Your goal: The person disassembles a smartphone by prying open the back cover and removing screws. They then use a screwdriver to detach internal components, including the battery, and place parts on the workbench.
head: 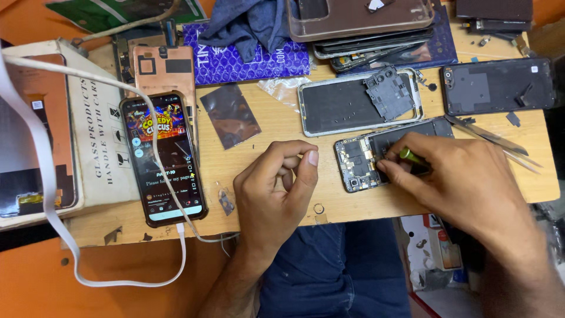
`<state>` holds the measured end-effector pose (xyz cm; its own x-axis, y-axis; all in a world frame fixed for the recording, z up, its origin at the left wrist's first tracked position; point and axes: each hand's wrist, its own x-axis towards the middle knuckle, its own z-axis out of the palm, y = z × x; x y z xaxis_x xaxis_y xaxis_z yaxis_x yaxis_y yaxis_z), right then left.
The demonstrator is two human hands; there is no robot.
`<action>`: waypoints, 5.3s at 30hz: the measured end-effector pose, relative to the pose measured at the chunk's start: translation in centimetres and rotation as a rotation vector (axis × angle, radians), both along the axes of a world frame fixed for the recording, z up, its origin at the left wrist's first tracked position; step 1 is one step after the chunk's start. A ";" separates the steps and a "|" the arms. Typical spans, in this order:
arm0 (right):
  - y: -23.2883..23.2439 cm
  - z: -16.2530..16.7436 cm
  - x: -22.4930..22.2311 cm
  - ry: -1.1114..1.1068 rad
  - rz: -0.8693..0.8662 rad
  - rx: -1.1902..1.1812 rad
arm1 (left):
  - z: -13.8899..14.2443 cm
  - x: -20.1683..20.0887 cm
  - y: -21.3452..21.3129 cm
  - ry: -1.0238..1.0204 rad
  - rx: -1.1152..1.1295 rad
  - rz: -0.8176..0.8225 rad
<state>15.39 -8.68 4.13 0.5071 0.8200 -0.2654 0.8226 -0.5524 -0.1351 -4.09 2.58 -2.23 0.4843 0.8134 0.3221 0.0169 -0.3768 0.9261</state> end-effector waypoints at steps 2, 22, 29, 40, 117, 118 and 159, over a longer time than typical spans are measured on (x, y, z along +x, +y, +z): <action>0.0 -0.2 0.0 0.056 -0.001 0.127 | 0.0 0.0 0.0 0.004 -0.009 0.004; 5.8 -0.7 2.5 0.153 0.325 0.538 | 0.4 0.1 0.1 0.016 -0.021 0.000; 3.2 0.6 2.9 0.088 0.443 0.392 | 0.3 0.1 0.1 0.049 -0.014 -0.002; 2.1 0.0 -0.5 -0.267 0.430 0.290 | 0.0 0.1 0.1 0.055 -0.018 -0.006; -5.3 -6.6 4.9 0.328 0.267 1.179 | 1.1 1.9 -0.4 0.393 0.698 -0.342; -5.3 -6.3 4.9 0.230 0.310 1.154 | 1.1 1.9 -0.4 0.392 0.701 -0.343; -4.8 -6.8 5.4 0.674 0.171 1.272 | 1.0 6.4 -4.4 0.362 0.765 -0.434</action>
<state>20.74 -13.50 -2.66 0.4557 0.7145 0.5309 0.4479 0.3314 -0.8304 2.28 -1.78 -1.26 0.8693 0.1700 0.4640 -0.0290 -0.9197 0.3914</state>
